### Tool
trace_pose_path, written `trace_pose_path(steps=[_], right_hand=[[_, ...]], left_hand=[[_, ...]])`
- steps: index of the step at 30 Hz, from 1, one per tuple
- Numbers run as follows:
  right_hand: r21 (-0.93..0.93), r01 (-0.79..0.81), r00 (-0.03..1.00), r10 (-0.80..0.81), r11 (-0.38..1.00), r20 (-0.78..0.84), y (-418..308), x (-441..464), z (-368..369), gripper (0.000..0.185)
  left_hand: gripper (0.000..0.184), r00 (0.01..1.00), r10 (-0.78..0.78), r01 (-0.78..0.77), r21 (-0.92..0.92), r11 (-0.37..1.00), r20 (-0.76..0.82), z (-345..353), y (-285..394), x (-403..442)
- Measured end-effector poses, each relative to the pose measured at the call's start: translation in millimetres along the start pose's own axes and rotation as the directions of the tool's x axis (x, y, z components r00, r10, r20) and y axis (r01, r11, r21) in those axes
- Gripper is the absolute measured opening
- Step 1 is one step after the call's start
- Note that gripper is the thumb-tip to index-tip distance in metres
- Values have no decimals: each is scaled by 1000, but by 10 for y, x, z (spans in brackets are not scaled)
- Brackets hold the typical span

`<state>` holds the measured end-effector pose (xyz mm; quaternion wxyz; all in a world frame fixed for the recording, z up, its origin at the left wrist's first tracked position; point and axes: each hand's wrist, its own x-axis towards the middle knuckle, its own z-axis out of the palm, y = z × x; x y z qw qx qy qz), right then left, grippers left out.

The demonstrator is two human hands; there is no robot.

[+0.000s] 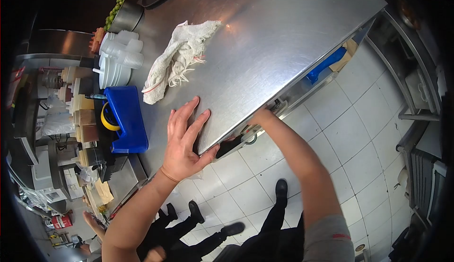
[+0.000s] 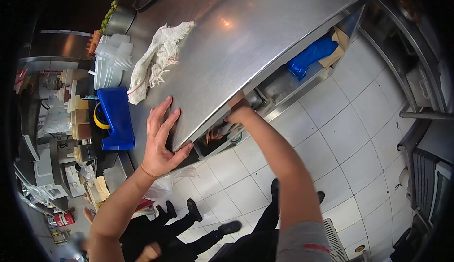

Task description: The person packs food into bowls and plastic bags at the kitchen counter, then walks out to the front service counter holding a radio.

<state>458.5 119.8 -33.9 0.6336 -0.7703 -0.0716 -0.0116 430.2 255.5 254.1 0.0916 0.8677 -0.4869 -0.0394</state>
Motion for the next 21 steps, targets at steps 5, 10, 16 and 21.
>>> trace_pose_path(steps=[5,10,16,21], right_hand=[[502,384,897,-183,775,-403,-376,266,-89,68],[-673,22,997,-64,740,-38,-506,-75,-353,64],[-654,-267,928,371,707,22,-857,-448,-877,50],[-525,-107,899,308,844,313,-1202,-546,-762,48]], left_hand=[[74,1000,6,-6,-1,1000,-15,-3,-1,16],[73,1000,3,-3,-9,1000,-20,-3,-25,1],[73,1000,-6,6,-8,1000,-8,-28,-22,-1],[74,1000,-1,1,-11,1000,-15,-24,-27,10]])
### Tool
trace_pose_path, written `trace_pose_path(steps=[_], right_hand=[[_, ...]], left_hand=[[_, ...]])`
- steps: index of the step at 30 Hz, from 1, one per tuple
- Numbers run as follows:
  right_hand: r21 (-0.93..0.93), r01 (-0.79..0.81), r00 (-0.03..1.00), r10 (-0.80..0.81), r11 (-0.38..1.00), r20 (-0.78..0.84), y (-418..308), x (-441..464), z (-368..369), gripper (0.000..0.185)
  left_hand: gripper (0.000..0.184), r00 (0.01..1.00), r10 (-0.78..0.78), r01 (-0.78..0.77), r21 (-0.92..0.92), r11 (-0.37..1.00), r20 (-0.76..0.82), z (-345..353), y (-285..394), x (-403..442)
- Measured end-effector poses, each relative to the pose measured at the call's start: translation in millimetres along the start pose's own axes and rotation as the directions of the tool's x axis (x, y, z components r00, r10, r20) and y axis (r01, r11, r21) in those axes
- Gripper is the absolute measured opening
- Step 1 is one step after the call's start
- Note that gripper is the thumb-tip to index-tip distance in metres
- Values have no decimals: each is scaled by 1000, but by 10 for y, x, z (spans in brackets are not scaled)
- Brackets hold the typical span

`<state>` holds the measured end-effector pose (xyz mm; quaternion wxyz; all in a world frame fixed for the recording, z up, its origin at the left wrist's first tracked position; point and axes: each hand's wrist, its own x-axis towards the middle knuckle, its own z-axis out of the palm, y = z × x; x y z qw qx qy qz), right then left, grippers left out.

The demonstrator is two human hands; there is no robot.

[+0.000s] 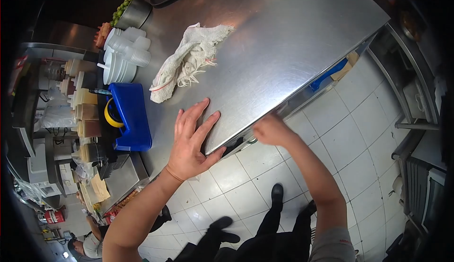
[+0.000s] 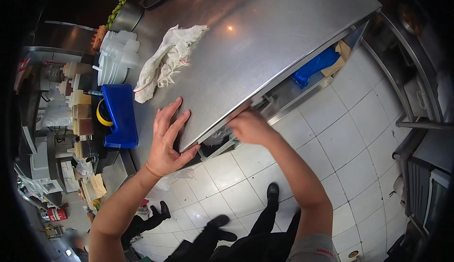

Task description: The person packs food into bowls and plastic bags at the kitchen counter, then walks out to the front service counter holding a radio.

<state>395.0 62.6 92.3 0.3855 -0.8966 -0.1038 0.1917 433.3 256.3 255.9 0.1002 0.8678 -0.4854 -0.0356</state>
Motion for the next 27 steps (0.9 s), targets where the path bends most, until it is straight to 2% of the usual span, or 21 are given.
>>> trace_pose_path(steps=[1,2,3,4,5,7,8,13,20,22,23,24,26,27], right_hand=[[-4,193,978,-193,981,79,-85,38,71,49],[-1,194,978,-194,981,78,-60,145,236,49],[-142,158,974,-177,977,-140,43,347,510,51],[-266,89,918,-183,960,-352,128,545,751,52],[-265,91,916,-186,960,-357,204,790,854,52],[-150,108,770,-178,983,-612,342,1224,894,61],[-109,115,728,-158,987,-667,335,1326,891,61],[-37,109,742,-106,993,-662,250,1440,1018,64],[-116,72,828,-125,991,-547,503,951,860,67],[140,-27,902,84,990,-423,409,677,589,70],[96,-145,856,173,985,-487,421,670,655,57],[99,-151,856,180,984,-485,451,537,641,57],[150,-89,953,128,985,-275,160,95,199,41],[-144,183,613,-227,973,-757,415,138,585,24]], left_hand=[[74,1000,1,-1,-4,1000,0,2,5,-6],[74,1000,0,0,-2,1000,2,7,8,-8],[74,1000,-3,3,-4,1000,1,13,7,-8],[74,1000,-6,6,-4,1000,1,13,6,-8],[74,1000,-5,5,2,1000,2,9,6,-3],[73,1000,-2,2,2,1000,1,6,11,-3],[73,1000,0,0,4,1000,3,8,14,-4],[72,1000,-6,6,-3,1000,7,7,-4,-4],[71,1000,-24,25,-20,1000,10,-17,-4,-14],[71,1000,-24,24,-21,999,16,-30,0,-13],[71,1000,-24,24,-26,999,15,-27,2,-18],[71,1000,-25,26,-24,999,17,-21,1,-26],[71,1000,-25,25,-15,1000,16,-22,-6,-16],[72,1000,-21,21,-16,1000,15,-27,-8,-12]])
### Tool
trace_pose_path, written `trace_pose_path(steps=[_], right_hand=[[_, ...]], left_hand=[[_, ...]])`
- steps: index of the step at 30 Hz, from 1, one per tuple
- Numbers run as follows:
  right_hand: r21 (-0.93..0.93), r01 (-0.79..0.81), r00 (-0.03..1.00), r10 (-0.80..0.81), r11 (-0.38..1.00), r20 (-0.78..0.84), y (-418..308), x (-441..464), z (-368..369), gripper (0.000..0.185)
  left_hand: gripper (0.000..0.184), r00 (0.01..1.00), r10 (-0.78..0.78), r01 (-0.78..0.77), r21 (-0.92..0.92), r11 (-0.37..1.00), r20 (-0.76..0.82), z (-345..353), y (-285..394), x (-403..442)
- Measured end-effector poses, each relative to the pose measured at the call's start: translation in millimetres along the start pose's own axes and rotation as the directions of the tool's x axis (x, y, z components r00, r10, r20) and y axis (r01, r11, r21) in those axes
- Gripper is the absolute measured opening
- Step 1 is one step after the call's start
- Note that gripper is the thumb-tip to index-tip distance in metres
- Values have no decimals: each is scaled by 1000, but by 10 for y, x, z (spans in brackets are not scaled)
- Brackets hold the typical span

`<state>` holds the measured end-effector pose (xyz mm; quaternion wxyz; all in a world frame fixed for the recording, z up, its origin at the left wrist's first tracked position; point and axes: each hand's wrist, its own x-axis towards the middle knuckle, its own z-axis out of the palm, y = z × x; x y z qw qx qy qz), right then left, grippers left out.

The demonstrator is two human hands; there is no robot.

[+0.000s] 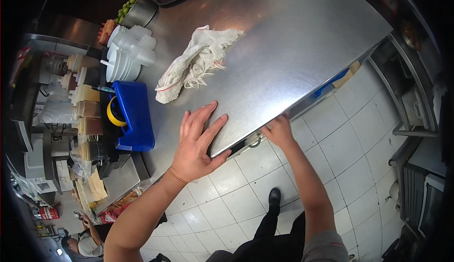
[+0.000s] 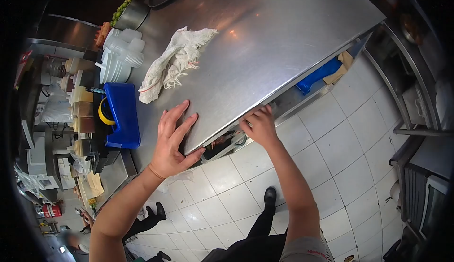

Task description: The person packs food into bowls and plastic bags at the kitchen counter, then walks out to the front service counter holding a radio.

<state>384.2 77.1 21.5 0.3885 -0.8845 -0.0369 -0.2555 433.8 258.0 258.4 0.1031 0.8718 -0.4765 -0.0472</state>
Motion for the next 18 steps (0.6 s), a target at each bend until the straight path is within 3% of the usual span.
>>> trace_pose_path(steps=[1,2,3,4,5,6,7,8,9,10,11,12,13,15,16,17,18], right_hand=[[6,1,1000,-1,1000,-1,-99,-104,32,24],[111,-175,955,196,978,-222,-194,-212,67,29],[246,-314,826,392,917,-406,-298,-307,92,34],[249,-310,828,389,917,-404,-386,-440,238,34],[561,-517,606,740,646,-293,-449,-581,501,40],[770,-590,315,947,243,-58,-516,-609,654,47],[847,-471,204,904,-246,376,-718,-437,435,57],[840,-410,327,802,-356,499,-724,-433,546,72],[853,-460,312,854,-248,417,-743,-343,730,73],[886,-435,370,865,-161,339,-828,-196,787,73],[830,-425,427,729,-360,535,-780,-131,832,67],[832,-405,341,781,-380,523,-890,116,748,54],[833,-403,362,770,-379,526,-859,294,843,52],[841,-481,470,737,-248,486,-681,543,983,49],[828,-549,533,716,-115,452,-543,612,1033,48],[772,-622,618,686,129,384,-382,610,1077,46],[604,-621,745,615,499,259,-204,533,1141,45]], left_hand=[[72,1000,2,-2,-3,1000,2,-1,1,-2],[72,1000,0,0,-2,1000,6,4,1,-4],[72,1000,-2,2,-9,1000,5,9,1,-4],[71,1000,-6,6,-13,1000,1,4,-1,-4],[71,1000,-12,12,-8,1000,-3,-9,-4,-8],[71,1000,-9,9,-13,1000,-4,-14,1,-13],[70,1000,-2,2,-20,1000,-8,-20,5,-4],[70,1000,-19,19,-18,1000,-18,-28,21,-4],[70,999,-12,11,-17,1000,-41,-53,13,-6],[69,999,-22,21,-23,1000,-34,-58,17,-6],[69,999,-24,23,-37,999,-21,-53,33,-1],[70,1000,-9,9,-38,999,-18,-63,34,-3],[70,999,26,-28,-57,998,-30,-60,38,-1],[70,1000,-11,10,-40,999,-26,-53,45,-1],[70,1000,-1,0,-29,1000,-24,-64,55,8],[70,999,29,-29,-32,999,-20,-63,61,10],[70,999,15,-16,-20,1000,-29,-51,65,17]])
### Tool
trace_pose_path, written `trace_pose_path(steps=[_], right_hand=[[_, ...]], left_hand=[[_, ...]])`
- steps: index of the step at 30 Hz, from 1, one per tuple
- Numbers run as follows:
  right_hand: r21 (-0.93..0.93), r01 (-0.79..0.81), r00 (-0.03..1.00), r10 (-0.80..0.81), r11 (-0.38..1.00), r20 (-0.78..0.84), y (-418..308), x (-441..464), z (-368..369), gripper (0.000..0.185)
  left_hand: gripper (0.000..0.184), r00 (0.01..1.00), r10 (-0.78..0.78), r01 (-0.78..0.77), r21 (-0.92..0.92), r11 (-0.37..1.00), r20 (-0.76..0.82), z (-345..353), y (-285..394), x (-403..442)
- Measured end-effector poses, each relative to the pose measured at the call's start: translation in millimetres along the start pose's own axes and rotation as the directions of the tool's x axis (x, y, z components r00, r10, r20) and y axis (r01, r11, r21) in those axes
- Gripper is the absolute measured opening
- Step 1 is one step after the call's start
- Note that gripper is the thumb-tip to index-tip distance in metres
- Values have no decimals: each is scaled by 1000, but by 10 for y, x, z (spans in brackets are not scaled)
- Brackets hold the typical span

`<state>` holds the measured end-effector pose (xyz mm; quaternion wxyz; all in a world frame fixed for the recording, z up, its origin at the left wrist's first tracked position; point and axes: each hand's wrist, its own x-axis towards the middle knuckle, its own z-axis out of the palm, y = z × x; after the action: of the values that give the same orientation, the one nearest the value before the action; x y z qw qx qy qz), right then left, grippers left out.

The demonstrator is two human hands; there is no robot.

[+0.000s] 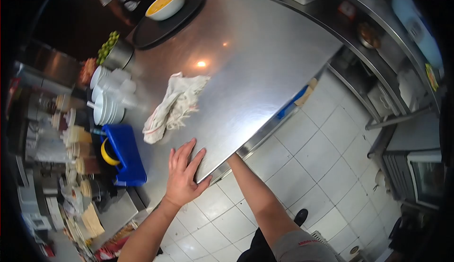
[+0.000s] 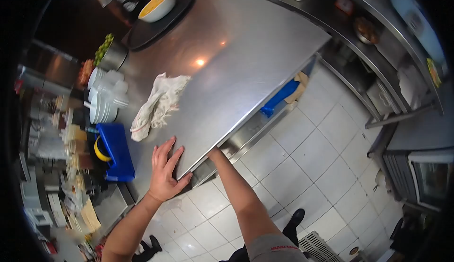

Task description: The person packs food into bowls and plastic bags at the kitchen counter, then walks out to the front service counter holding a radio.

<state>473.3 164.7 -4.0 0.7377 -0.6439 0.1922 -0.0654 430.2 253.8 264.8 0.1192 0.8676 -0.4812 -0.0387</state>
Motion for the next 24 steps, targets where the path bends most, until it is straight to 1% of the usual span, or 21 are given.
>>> trace_pose_path(steps=[1,2,3,4,5,6,7,8,9,10,11,13,14,15,17,18,19,20,21,23,24], right_hand=[[-389,226,969,-248,893,-6,232,1,-71,43],[-638,340,896,-445,691,-5,429,-21,-173,41],[-712,271,884,-460,648,-83,525,-57,-311,40],[-482,-22,954,-126,876,-272,247,-116,-613,37],[-168,-321,906,250,932,-343,-86,-218,-990,34],[-16,-161,855,131,987,-501,-188,-239,-1207,32],[101,30,755,44,994,-654,-239,-226,-1375,31],[46,111,616,-32,993,-787,-231,-66,-1497,29],[-20,179,450,-100,984,-887,-246,136,-1591,28],[191,-31,538,177,981,-824,-420,211,-1731,38],[210,-27,526,192,977,-828,-504,306,-1731,38],[402,-248,314,466,881,-827,-663,491,-1680,53],[491,-70,362,481,868,-798,-713,433,-1682,61],[513,-8,313,490,858,-814,-771,373,-1698,58],[229,-156,75,243,961,-967,-553,328,-1630,59],[247,-160,71,260,956,-963,-421,391,-1650,59],[432,51,133,423,900,-896,-319,426,-1695,64],[595,240,226,552,767,-803,-202,432,-1714,68],[609,228,224,568,759,-792,-86,463,-1732,68],[615,-107,325,612,781,-721,-158,514,-1998,75],[803,75,669,567,591,-480,-420,307,-2247,73]], left_hand=[[70,1000,-11,11,15,1000,-6,-3,13,0],[70,1000,-17,17,14,1000,3,-14,38,7],[70,1000,21,-21,18,1000,5,-9,43,19],[70,1000,18,-18,25,1000,-5,4,38,11],[70,1000,13,-12,31,999,-13,27,34,1],[70,1000,20,-20,47,999,-9,41,35,-2],[70,999,44,-44,51,998,3,51,44,-14],[70,999,40,-40,56,998,-5,67,56,-7],[70,999,36,-35,64,997,-14,72,58,6],[73,999,42,-41,74,996,-3,81,54,6],[73,998,57,-57,85,995,12,82,59,25],[70,999,36,-35,72,997,-14,116,100,41],[73,998,58,-60,111,992,23,117,89,38],[73,997,67,-72,119,990,46,122,97,42],[72,998,53,-58,157,986,38,148,110,60],[74,997,43,-56,209,976,65,159,91,45],[74,996,40,-57,217,975,80,175,84,60],[74,997,41,-55,221,974,69,195,82,56],[74,997,42,-55,226,973,61,200,77,44],[74,996,42,-59,241,969,75,217,50,38],[74,996,46,-63,248,967,74,222,46,26]])
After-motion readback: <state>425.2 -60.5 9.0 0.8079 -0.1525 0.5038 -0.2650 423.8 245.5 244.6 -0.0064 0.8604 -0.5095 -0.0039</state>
